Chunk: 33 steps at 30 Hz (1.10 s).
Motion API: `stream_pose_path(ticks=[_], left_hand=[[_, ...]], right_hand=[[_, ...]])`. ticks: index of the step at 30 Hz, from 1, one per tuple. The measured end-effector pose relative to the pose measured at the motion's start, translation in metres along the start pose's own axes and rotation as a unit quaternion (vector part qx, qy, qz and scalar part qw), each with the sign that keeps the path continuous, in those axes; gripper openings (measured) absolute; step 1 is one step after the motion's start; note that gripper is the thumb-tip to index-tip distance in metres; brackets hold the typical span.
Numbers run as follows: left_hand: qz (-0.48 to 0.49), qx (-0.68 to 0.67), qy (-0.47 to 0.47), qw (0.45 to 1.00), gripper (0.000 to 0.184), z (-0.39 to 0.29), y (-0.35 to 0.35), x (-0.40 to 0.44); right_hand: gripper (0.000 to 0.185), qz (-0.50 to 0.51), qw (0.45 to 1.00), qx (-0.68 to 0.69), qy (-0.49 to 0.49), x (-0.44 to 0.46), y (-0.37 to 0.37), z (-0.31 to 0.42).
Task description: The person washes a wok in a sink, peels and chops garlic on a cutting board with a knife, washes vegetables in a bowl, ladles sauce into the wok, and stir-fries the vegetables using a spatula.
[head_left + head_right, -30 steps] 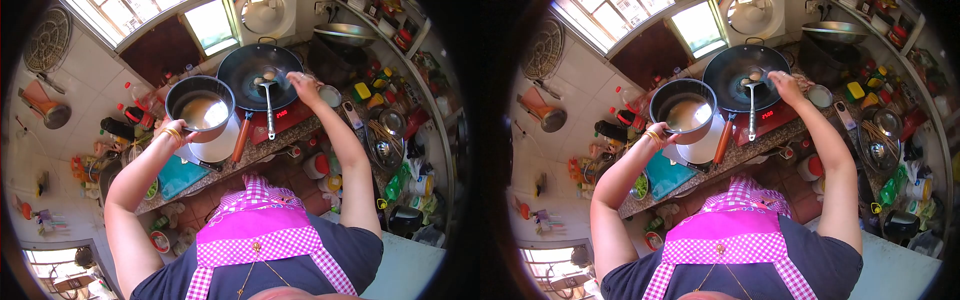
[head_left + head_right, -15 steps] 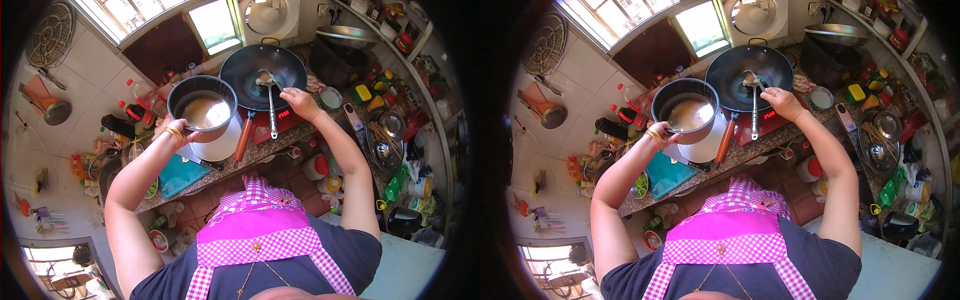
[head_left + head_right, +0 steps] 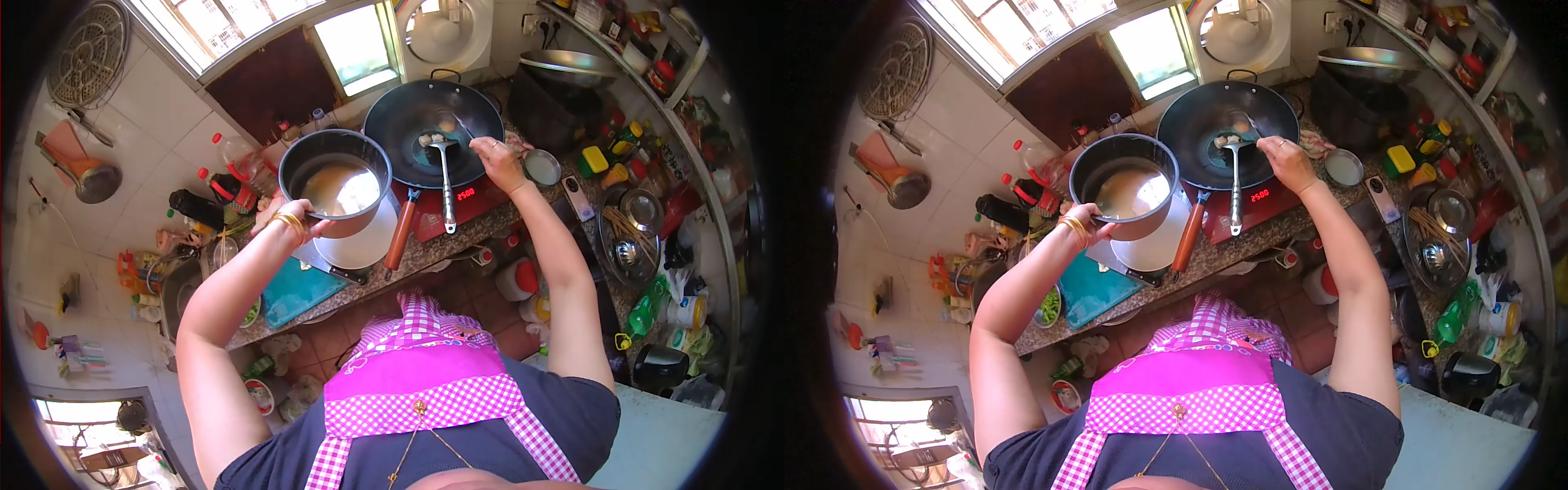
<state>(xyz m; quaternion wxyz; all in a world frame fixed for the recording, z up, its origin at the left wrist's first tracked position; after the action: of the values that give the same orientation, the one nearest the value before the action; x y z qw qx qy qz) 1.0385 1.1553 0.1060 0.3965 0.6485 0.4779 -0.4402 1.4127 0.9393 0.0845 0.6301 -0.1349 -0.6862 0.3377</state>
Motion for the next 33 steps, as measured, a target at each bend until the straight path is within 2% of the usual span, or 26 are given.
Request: stream_pose_path(ticks=[4, 10, 13, 14, 16, 18, 20, 24, 27, 33], left_hand=[[0.002, 0.006, -0.009, 1.0, 0.032, -0.002, -0.002, 0.004], [0.0, 0.007, -0.015, 1.0, 0.032, 0.001, 0.001, 0.001], [0.004, 0.011, -0.021, 1.0, 0.03, 0.0, 0.0, 0.006], [0.008, 0.011, -0.024, 1.0, 0.03, 0.0, -0.001, 0.008], [0.018, 0.019, -0.025, 0.999, 0.035, 0.0, -0.002, 0.01], [0.015, 0.021, -0.019, 0.999, 0.035, 0.001, 0.001, 0.005], [0.001, 0.014, -0.007, 1.0, 0.03, 0.004, 0.003, 0.0], [-0.005, 0.009, -0.012, 1.0, 0.03, 0.002, 0.003, 0.006], [-0.007, 0.012, -0.012, 1.0, 0.031, 0.003, 0.005, 0.003], [-0.004, -0.003, -0.007, 1.0, 0.034, 0.006, 0.003, 0.008]], right_hand=[[0.018, 0.026, 1.0, 0.003, 0.01, -0.001, 0.001, 0.003], [0.012, 0.008, 1.0, 0.01, 0.007, -0.002, 0.003, 0.005], [0.011, -0.067, 0.995, -0.049, 0.057, -0.004, 0.005, -0.001], [0.013, -0.106, 0.981, 0.015, 0.161, -0.006, 0.008, -0.01], [0.017, -0.18, 0.905, 0.142, 0.359, -0.014, 0.012, -0.029], [0.02, -0.278, 0.819, 0.233, 0.445, -0.018, 0.013, -0.043], [0.02, -0.344, 0.733, 0.311, 0.498, -0.024, 0.011, -0.051], [0.019, -0.383, 0.632, 0.392, 0.548, -0.028, 0.009, -0.054], [0.02, -0.381, 0.625, 0.422, 0.534, -0.018, 0.006, -0.043], [0.02, -0.316, 0.685, 0.479, 0.45, 0.039, 0.008, 0.026]])
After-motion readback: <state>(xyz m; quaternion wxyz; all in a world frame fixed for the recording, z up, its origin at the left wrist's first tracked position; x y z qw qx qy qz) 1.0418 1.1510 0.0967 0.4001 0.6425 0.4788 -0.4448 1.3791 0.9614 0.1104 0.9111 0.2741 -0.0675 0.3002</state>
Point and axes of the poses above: each hand's wrist, its own x-axis towards the middle knuckle, its own y-axis out of the palm, z = x × y, the point moved 2 cm from there along x, towards the middle knuckle, and after that the axes turned 14 degrees about -y, right-handed, at the moved point
